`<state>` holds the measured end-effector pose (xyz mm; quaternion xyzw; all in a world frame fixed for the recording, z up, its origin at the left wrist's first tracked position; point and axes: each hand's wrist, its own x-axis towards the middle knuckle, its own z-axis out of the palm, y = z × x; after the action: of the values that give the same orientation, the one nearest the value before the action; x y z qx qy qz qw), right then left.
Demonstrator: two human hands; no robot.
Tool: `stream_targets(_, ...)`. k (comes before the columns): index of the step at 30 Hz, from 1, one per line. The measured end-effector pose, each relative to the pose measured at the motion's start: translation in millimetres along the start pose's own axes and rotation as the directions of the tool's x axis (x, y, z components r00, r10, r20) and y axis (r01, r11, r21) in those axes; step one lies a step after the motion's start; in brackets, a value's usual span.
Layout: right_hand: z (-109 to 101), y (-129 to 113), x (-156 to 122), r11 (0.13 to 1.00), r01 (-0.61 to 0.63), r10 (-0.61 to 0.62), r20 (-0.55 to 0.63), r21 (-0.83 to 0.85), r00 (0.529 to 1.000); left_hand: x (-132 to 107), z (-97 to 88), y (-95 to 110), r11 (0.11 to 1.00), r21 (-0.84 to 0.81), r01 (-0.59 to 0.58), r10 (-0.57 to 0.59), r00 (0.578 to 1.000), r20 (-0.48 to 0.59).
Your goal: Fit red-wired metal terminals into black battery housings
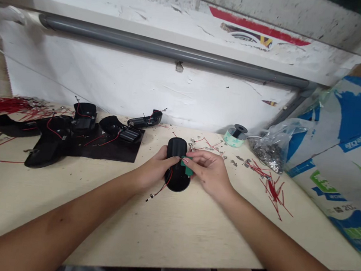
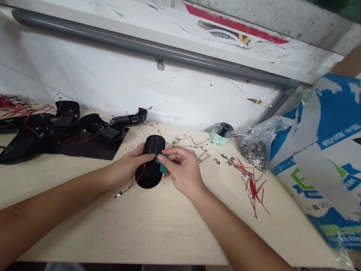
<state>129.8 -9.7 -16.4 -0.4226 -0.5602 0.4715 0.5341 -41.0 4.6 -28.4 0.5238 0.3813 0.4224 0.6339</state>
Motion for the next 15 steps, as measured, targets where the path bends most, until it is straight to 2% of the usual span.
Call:
stream_targets(5, 1.9, 4.0, -0.3, 0.999, 0.025, -0.025, -0.009, -0.026, 1.000, -1.4, 1.2, -0.9, 0.999, 0.020, -0.029, 0.028, 1.000, 0.007)
stream_targets(15, 2.2, 4.1, 1.3, 0.995, 0.070, -0.068, 0.027, -0.066, 0.997, -4.6, 2.6, 4.2, 0.999, 0.040, -0.007, 0.005, 0.999, 0.045)
